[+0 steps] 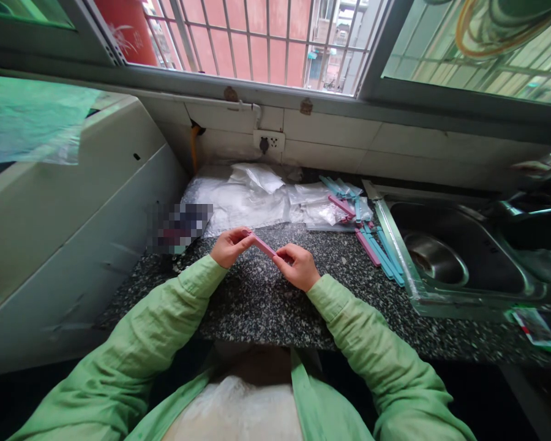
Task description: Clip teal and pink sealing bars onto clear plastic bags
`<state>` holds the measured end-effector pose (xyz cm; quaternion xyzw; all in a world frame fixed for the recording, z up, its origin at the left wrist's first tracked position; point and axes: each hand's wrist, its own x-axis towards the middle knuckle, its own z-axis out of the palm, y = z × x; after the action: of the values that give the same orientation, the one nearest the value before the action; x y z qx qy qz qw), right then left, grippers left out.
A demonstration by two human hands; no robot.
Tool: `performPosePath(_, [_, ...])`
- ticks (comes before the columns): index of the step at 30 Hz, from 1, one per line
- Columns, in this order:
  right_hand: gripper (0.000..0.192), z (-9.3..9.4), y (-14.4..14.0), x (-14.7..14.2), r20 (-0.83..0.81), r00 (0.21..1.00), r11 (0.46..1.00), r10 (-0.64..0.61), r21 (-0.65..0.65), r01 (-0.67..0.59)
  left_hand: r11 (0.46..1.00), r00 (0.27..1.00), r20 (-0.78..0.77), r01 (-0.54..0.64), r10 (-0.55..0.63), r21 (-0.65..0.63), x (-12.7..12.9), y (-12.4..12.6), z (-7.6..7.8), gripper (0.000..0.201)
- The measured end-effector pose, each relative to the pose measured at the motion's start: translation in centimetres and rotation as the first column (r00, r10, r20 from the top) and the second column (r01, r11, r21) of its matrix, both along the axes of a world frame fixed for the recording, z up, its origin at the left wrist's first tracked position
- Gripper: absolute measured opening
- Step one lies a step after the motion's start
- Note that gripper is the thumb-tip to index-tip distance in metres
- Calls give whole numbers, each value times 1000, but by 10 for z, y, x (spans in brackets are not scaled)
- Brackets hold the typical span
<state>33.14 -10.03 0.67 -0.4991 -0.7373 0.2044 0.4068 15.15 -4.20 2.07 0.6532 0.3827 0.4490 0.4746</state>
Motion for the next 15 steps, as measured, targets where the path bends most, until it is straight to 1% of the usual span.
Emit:
performPosePath(7, [17,-2,0,0,11,1000,1000,-7,2,7,1000,1000,-2,24,-24,3,0,1,-1,35])
performPosePath(15, [17,-2,1,1,22,1000,1000,-14,-5,14,1000,1000,10,19,-20,13,0,2,-2,35])
